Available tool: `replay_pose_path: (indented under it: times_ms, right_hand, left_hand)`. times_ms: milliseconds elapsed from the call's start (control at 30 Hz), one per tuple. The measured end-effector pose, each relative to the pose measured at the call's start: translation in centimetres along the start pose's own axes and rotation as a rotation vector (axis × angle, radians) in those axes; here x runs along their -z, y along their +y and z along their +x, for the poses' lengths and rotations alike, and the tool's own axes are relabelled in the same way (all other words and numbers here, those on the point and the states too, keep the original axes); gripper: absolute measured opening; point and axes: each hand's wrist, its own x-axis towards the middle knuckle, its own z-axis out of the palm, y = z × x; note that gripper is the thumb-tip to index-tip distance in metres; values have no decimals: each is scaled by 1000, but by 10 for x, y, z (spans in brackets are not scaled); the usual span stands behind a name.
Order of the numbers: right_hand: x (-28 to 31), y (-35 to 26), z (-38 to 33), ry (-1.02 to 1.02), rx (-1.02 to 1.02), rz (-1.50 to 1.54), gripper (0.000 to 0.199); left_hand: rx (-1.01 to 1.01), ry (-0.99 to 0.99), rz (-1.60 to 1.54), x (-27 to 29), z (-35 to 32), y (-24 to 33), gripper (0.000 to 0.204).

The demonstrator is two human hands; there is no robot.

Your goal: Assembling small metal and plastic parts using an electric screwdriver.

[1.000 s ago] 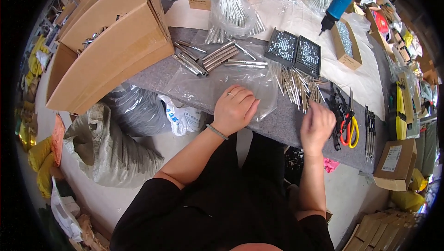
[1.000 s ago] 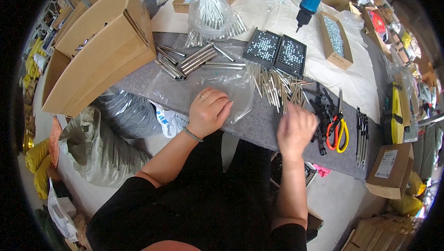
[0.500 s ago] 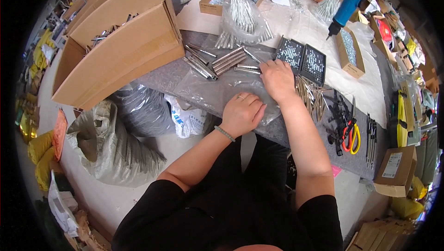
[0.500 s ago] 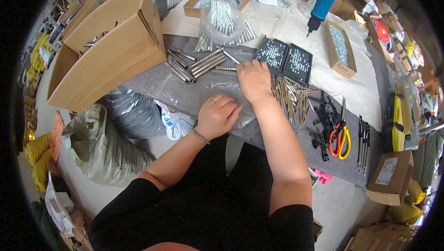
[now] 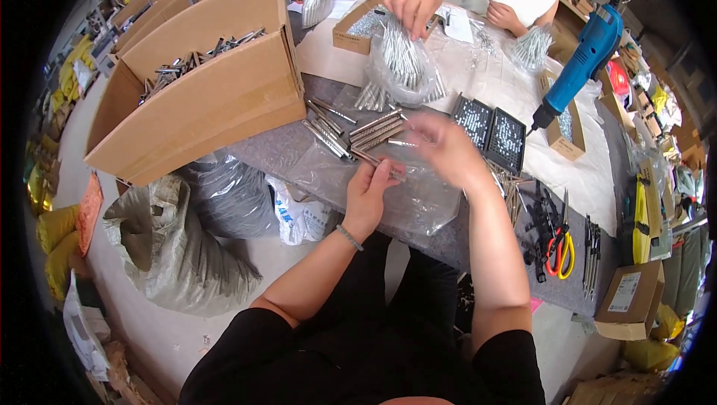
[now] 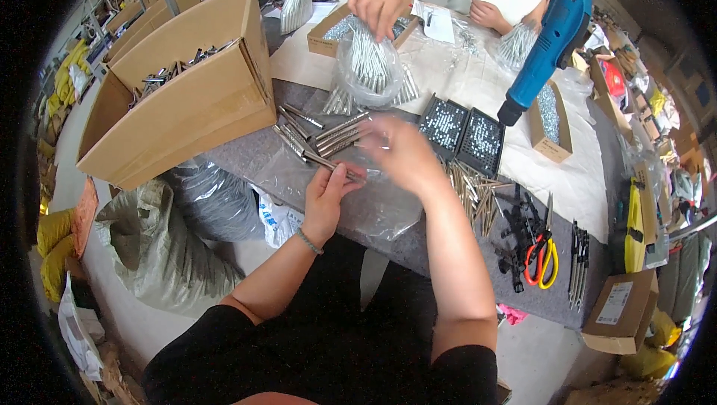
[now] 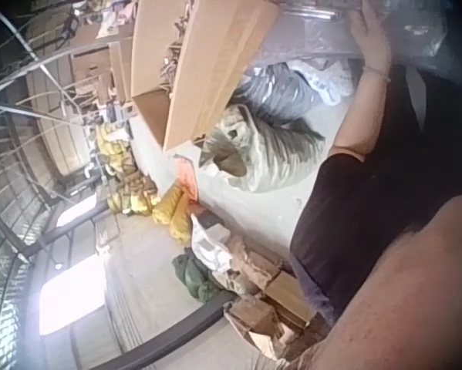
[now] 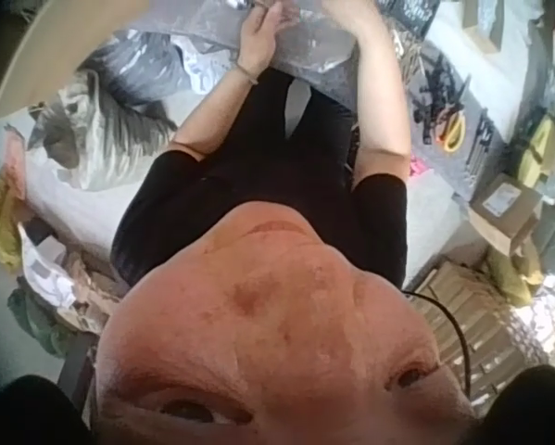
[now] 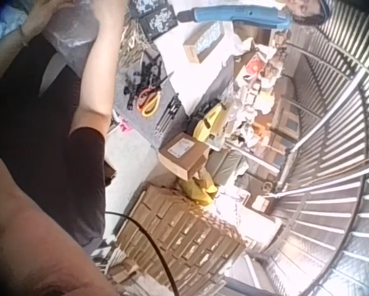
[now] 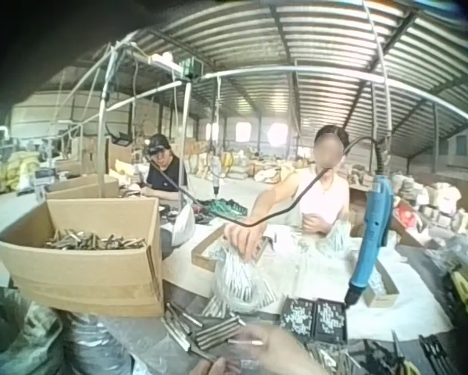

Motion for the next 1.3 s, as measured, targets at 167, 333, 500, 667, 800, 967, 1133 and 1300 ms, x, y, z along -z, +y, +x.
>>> replay_pose_path:
  times_ms: [167,333,500,667,800,967,1133,1300]
  right_hand:
    - [4,52,105,341,-72,-116,21]
    - [-20,55,133,52,-501,-522,28]
    - [-34,51,137,197,-499,-413,33]
    - [-26,87,155,325,-420,-138,40]
    - [-17,67,164,442,-426,-49,47]
    - [-6,62,183,762,-475,-152,68]
    - [4,68,201,900,-198,-256,60]
    - [24,56,200,440,-144,87,37]
  left_hand:
    - [-25,-110,175,-1,-3,-2,21]
    - [-6,-107,237,3,-7,-1,21]
    - [-76,-146,194,5,-7,-1,20]
    - [-60,-164,158,2,-6,-1,20]
    - [-66,-166,186,4,-7,1,20]
    - [-64,-173,235,6,-8,4,21]
    - [-59,-180,272,4,-8,5,22]
    - [-61,-183,217,4,-11,4,21]
